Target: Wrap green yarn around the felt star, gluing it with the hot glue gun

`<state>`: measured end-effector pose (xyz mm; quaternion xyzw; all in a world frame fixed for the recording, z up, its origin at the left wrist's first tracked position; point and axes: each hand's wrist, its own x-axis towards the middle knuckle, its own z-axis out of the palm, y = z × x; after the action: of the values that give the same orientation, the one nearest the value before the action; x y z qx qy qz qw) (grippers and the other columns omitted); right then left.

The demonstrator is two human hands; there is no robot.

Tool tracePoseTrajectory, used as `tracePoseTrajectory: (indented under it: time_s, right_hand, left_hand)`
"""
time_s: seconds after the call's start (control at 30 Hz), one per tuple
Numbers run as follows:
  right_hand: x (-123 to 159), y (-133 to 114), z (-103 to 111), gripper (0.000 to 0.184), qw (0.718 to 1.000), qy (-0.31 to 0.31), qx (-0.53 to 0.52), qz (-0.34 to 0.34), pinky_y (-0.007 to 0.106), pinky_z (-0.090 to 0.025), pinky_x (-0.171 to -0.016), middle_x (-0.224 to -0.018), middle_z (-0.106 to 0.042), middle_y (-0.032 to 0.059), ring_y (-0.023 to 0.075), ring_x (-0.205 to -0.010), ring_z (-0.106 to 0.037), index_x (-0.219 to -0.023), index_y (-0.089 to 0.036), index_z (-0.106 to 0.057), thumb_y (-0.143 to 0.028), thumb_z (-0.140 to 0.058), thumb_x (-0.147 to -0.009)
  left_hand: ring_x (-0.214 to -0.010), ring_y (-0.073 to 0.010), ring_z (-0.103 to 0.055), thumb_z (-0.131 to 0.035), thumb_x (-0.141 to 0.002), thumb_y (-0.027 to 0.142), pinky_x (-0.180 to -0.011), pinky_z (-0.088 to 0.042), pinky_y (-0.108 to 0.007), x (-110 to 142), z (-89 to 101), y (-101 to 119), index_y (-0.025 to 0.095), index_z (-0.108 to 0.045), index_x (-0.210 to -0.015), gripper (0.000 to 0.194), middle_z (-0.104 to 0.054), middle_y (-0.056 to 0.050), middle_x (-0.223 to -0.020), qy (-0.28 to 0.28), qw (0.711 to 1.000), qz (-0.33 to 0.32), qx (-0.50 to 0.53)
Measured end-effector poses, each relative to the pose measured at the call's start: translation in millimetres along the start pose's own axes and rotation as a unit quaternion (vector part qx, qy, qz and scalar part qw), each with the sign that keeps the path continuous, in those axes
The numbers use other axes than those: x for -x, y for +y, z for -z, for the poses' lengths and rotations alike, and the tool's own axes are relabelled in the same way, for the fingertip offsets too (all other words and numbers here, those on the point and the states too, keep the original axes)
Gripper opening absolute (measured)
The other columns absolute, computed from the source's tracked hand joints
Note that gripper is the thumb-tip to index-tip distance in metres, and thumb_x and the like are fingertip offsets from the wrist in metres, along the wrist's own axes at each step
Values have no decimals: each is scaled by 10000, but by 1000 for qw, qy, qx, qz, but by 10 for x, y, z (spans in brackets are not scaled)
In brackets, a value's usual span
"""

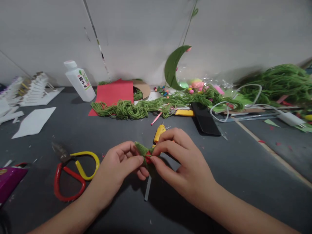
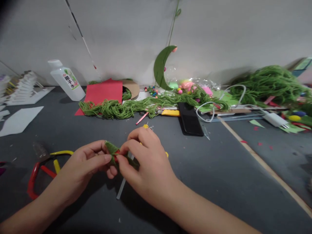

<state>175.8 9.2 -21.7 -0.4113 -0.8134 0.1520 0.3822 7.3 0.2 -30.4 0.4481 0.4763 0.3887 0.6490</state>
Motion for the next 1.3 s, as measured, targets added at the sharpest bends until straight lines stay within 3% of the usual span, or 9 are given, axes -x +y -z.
tracePoseTrajectory:
  time_s: [0.13,0.23,0.33,0.63,1.3]
  right_hand:
    - [-31,-23,-9,120,994,-8,-81,-76,297,-431,-744,-886,-551,36,160,-847,-544,-665,-184,-556,-86,-573,-731]
    - [-36,-32,-23,156,987,-33,-121,-106,262,-438,-686,-797,-580,9,135,-748,-555,-651,-191,-517,-62,-550,-732]
    - [-25,-46,-40,165,985,-37,-126,-114,227,-429,-613,-695,-570,-16,116,-658,-538,-653,-194,-496,-54,-536,-731]
    - [-2,-81,-69,158,987,-39,-105,-112,238,-436,-632,-699,-595,-12,123,-665,-553,-651,-196,-499,-56,-538,-715]
    - [-21,-67,-89,122,974,-34,-129,-183,209,-414,-499,-614,-524,-34,101,-549,-501,-658,-198,-480,-78,-504,-670]
  left_hand:
    - [-516,-120,-583,-546,-741,140,-530,-468,-228,0,-15,7,173,-573,-682,73,-586,28,-558,9,1000,-2,-13]
    - [-495,-108,-557,-541,-731,135,-518,-454,-213,1,-30,-1,182,-564,-674,77,-572,38,-529,23,999,-12,-27]
    - [-504,-98,-531,-542,-730,141,-502,-435,-201,15,-39,-15,192,-551,-689,66,-541,52,-552,41,998,-18,-33]
    - [-485,-82,-443,-512,-759,173,-450,-354,-180,5,-17,-51,195,-538,-725,48,-495,59,-542,50,996,11,-69]
    - [-438,-78,-449,-516,-714,149,-421,-381,-175,38,-81,-24,190,-529,-652,76,-476,68,-477,39,997,26,-62]
